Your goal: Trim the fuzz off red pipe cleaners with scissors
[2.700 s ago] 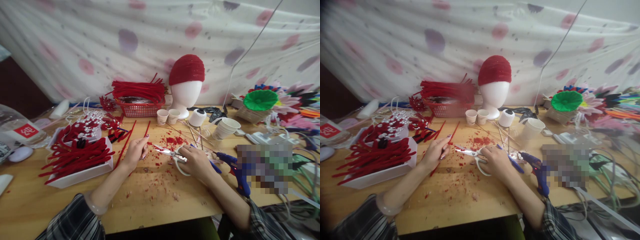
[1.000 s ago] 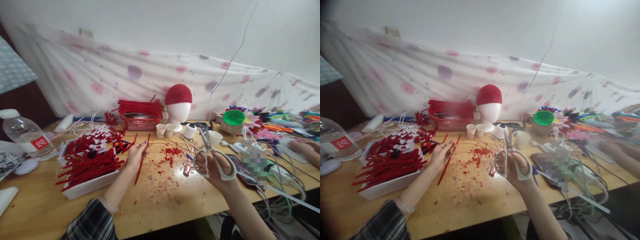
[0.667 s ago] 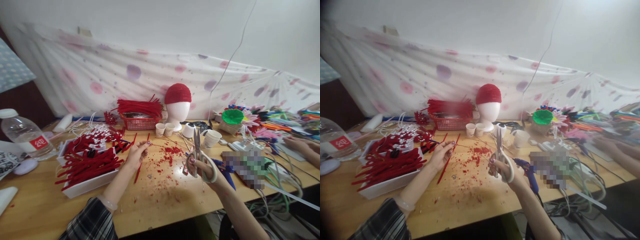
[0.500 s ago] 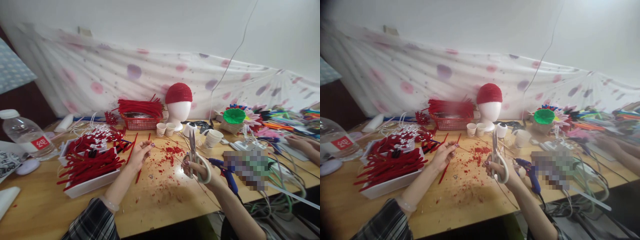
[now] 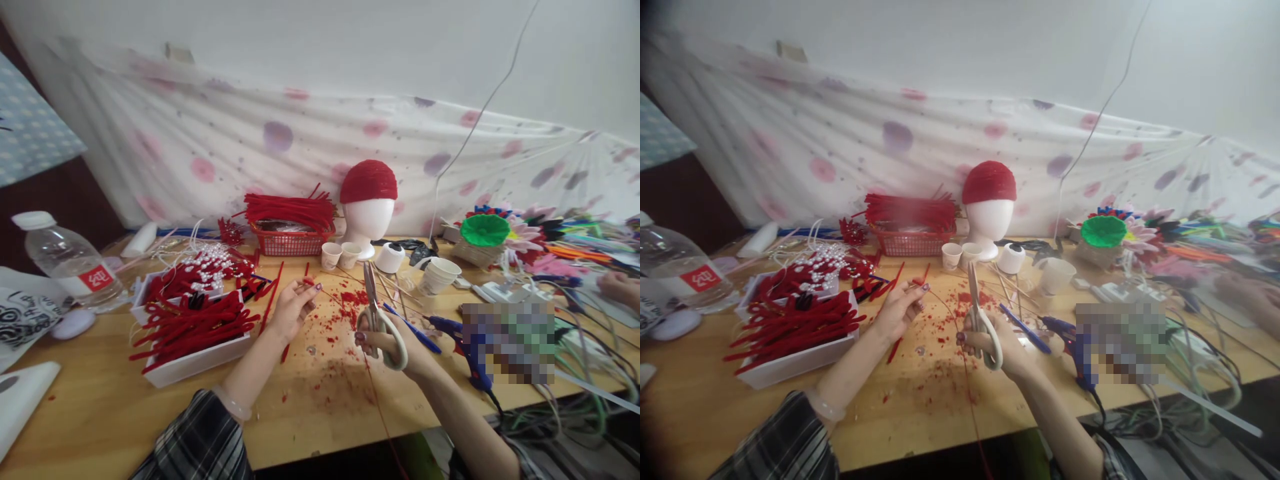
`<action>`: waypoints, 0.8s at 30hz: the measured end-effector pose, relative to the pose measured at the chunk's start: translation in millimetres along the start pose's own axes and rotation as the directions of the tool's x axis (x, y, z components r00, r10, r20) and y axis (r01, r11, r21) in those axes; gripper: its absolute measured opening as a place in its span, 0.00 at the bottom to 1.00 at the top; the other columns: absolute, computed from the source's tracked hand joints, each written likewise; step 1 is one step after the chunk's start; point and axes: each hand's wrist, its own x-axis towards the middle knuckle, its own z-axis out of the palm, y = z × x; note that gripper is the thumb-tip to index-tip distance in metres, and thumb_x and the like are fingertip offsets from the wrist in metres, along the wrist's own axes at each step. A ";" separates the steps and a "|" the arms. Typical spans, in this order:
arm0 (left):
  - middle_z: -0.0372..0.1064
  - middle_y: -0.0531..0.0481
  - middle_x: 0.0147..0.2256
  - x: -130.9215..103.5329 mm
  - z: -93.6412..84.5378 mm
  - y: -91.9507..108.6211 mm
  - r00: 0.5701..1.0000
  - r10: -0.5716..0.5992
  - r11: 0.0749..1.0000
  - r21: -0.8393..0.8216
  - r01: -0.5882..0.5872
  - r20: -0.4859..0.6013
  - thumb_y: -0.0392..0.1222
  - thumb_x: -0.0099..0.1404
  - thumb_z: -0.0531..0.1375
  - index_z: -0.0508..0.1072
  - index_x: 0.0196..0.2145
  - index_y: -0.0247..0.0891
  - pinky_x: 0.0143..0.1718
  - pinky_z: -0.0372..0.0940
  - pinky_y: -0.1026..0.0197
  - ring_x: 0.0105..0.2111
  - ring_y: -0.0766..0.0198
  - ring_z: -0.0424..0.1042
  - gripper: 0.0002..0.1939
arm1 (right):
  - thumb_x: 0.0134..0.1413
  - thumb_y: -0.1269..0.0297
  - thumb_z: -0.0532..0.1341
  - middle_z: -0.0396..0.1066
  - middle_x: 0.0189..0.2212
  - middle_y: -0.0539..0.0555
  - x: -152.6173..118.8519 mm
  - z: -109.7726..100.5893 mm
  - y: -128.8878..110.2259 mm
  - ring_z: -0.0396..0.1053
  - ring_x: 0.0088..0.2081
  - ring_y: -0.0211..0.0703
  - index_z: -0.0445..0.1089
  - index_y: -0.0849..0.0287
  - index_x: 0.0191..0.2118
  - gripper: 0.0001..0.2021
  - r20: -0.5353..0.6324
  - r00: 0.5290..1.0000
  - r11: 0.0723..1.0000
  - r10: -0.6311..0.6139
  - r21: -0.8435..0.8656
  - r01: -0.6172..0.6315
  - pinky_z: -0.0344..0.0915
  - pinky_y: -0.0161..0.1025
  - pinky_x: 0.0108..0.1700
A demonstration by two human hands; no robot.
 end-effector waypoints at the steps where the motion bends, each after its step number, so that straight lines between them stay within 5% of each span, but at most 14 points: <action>1: 0.68 0.58 0.25 -0.5 0.5 -0.6 1.000 -0.004 1.000 0.009 0.004 0.009 0.34 0.44 0.70 0.68 0.32 0.36 0.20 0.60 0.72 0.18 0.77 0.62 0.18 | 0.40 0.60 0.68 0.69 0.21 0.49 0.2 1.3 -1.2 0.64 0.22 0.35 0.63 0.59 0.27 0.14 0.008 1.000 1.000 0.004 0.002 -0.004 0.57 0.34 0.23; 17: 0.72 0.51 0.23 1.4 -2.1 -7.4 0.998 -0.005 0.963 0.270 -0.013 0.067 0.43 0.46 0.69 0.75 0.23 0.32 0.26 0.58 0.68 0.22 0.72 0.63 0.11 | 0.44 0.62 0.66 0.67 0.19 0.47 5.7 -2.1 5.7 0.63 0.21 0.36 0.63 0.58 0.29 0.11 0.032 0.999 0.996 -0.016 0.089 0.013 0.56 0.33 0.22; 24: 0.74 0.46 0.22 -0.9 -4.5 -7.8 0.984 -0.146 0.949 0.297 0.109 0.104 0.47 0.49 0.68 0.67 0.14 0.34 0.25 0.60 0.66 0.19 0.71 0.65 0.18 | 0.43 0.60 0.66 0.65 0.22 0.47 8.8 -2.8 11.4 0.62 0.23 0.35 0.63 0.57 0.31 0.12 0.020 0.998 0.962 -0.056 0.270 0.049 0.58 0.34 0.25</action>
